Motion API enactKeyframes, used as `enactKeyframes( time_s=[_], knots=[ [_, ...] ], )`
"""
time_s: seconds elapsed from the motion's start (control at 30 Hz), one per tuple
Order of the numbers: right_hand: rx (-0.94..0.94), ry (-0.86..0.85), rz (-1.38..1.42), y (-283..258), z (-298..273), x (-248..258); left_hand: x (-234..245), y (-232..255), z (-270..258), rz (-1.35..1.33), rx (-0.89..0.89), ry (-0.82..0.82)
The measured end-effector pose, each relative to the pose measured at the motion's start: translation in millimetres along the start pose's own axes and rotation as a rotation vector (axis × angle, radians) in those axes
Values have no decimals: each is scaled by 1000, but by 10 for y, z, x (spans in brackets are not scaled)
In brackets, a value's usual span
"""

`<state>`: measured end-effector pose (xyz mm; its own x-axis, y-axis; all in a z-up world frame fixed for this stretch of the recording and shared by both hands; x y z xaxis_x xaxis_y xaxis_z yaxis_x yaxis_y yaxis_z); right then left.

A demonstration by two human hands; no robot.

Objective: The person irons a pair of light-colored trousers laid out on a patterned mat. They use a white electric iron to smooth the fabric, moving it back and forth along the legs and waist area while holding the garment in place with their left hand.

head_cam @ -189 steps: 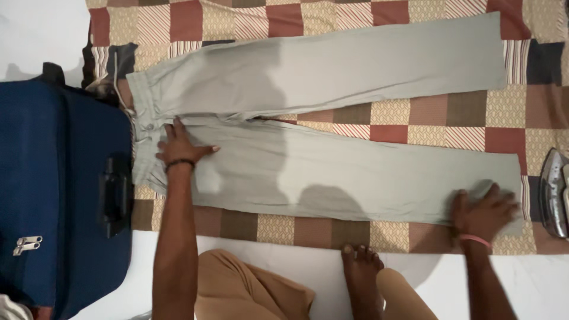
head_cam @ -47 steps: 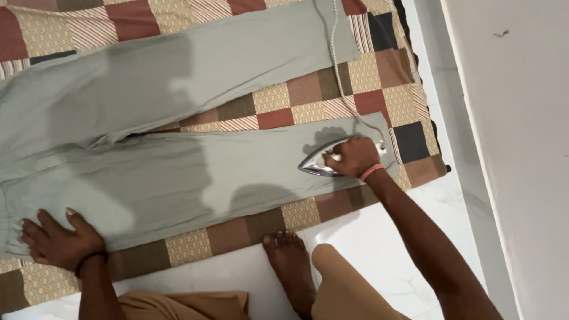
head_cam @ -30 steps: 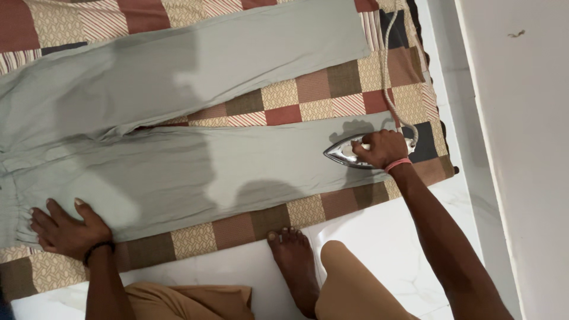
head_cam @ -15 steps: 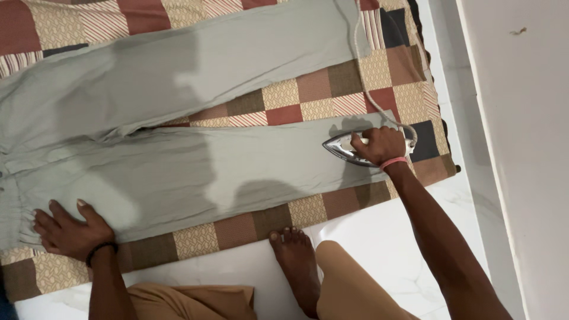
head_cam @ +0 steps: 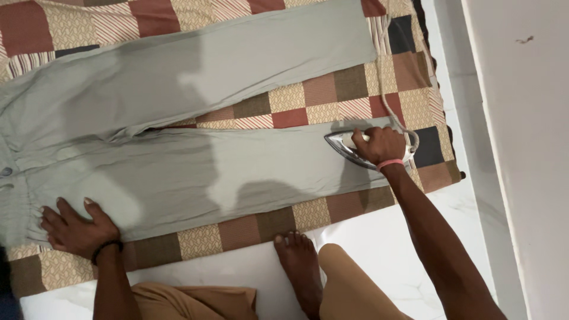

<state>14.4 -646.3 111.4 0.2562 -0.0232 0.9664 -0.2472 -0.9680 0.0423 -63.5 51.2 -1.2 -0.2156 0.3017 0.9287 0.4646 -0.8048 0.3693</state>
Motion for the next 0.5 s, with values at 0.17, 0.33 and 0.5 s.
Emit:
enactKeyframes(
  time_s=[0.17,0.33,0.5],
  knots=[
    [-18,-69,16,-32,90,-37,-20,-31,19,2,-12,10],
    [109,-69,5,-74,142,-80,-24,-50,3,5,-32,37],
    [299,-105,-124,-252,158,-52,47,11,-41,-14,16,22]
  ],
)
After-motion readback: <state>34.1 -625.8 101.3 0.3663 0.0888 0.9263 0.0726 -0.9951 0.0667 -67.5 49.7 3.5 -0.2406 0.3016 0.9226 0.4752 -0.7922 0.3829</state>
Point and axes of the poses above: each hand's wrist, its own z-axis towards the middle knuckle, its own x-axis out of the back of the hand, y = z × x, the point moved 4 cm from there along z, towards the middle knuckle, and after that the axes turned 7 degrees about -y, right-handed, at the moved point
